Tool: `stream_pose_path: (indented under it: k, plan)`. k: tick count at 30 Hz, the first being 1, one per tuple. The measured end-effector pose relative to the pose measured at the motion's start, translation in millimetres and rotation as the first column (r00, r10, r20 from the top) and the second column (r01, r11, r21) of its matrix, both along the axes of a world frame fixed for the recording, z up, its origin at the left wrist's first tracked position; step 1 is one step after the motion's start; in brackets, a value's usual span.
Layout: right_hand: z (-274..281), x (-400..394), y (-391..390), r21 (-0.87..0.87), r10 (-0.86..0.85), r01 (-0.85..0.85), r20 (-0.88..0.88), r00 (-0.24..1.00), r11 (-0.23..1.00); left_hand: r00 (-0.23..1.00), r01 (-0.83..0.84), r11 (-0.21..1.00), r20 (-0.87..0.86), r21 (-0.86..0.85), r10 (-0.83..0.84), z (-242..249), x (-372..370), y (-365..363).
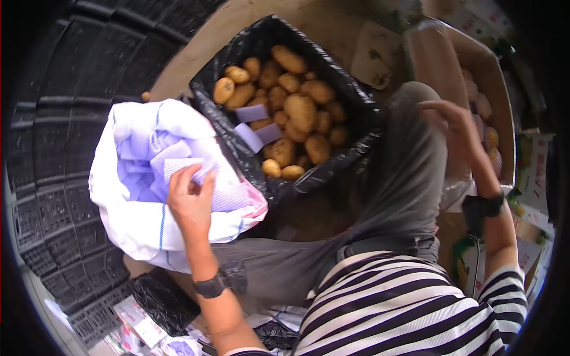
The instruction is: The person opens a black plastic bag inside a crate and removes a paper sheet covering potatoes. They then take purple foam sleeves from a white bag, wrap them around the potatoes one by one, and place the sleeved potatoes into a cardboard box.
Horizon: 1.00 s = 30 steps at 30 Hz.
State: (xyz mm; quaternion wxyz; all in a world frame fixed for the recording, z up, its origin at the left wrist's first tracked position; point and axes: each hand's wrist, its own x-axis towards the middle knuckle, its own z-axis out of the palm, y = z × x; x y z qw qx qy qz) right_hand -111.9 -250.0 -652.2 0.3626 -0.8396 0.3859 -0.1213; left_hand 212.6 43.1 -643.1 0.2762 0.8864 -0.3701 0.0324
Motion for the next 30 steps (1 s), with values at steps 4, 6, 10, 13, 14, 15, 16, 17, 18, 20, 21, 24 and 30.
stream_pose_path:
  k: [4,6,10,13,14,15,16,17,18,20,21,24,30]
  plan:
    - [-99,172,62,0.070,0.661,-0.664,0.070,0.747,0.744,0.993,0.003,0.968,-0.117,-0.251,-0.034,-17,5,-3]
    - [-165,236,100,0.063,0.789,-0.787,-0.026,0.614,0.614,0.999,0.029,0.970,-0.009,-0.240,-0.032,-35,14,3]
    - [-239,286,161,0.042,0.750,-0.814,-0.418,0.512,0.579,0.998,0.009,0.977,-0.064,-0.211,-0.023,-36,23,12]
    - [-197,283,125,0.182,0.874,-0.872,-0.282,0.396,0.454,0.987,-0.030,0.986,-0.158,-0.161,0.004,-26,16,9]
    - [-194,278,109,0.275,0.867,-0.826,-0.069,0.493,0.492,0.983,-0.033,0.984,-0.183,-0.174,0.001,-23,13,9]
    - [-188,267,93,0.279,0.869,-0.826,-0.082,0.488,0.490,0.981,-0.040,0.982,-0.193,-0.183,0.004,-22,12,8]
    - [-179,255,76,0.594,0.775,-0.641,0.044,0.630,0.487,0.980,-0.035,0.982,-0.198,-0.184,-0.002,-20,10,8]
    - [-175,249,68,0.842,0.624,-0.401,0.101,0.775,0.362,0.979,-0.028,0.983,-0.204,-0.183,-0.010,-20,9,7]
    - [-176,244,70,0.843,0.624,-0.395,0.094,0.776,0.365,0.978,-0.029,0.982,-0.210,-0.185,-0.011,-21,7,6]
    - [-182,236,83,0.932,0.715,-0.353,0.190,0.673,0.085,0.977,0.011,0.973,-0.206,-0.231,-0.060,-19,8,0]
    - [-184,236,96,0.927,0.714,-0.363,0.190,0.674,0.096,0.979,0.018,0.971,-0.194,-0.240,-0.066,-18,10,-3]
    - [-197,243,120,0.583,0.836,-0.600,-0.357,0.416,0.548,0.976,0.035,0.967,-0.201,-0.253,-0.088,-26,15,-8]
    - [-189,241,117,0.923,0.770,-0.275,-0.035,0.637,0.269,0.980,0.068,0.974,-0.170,-0.216,-0.106,-30,20,-7]
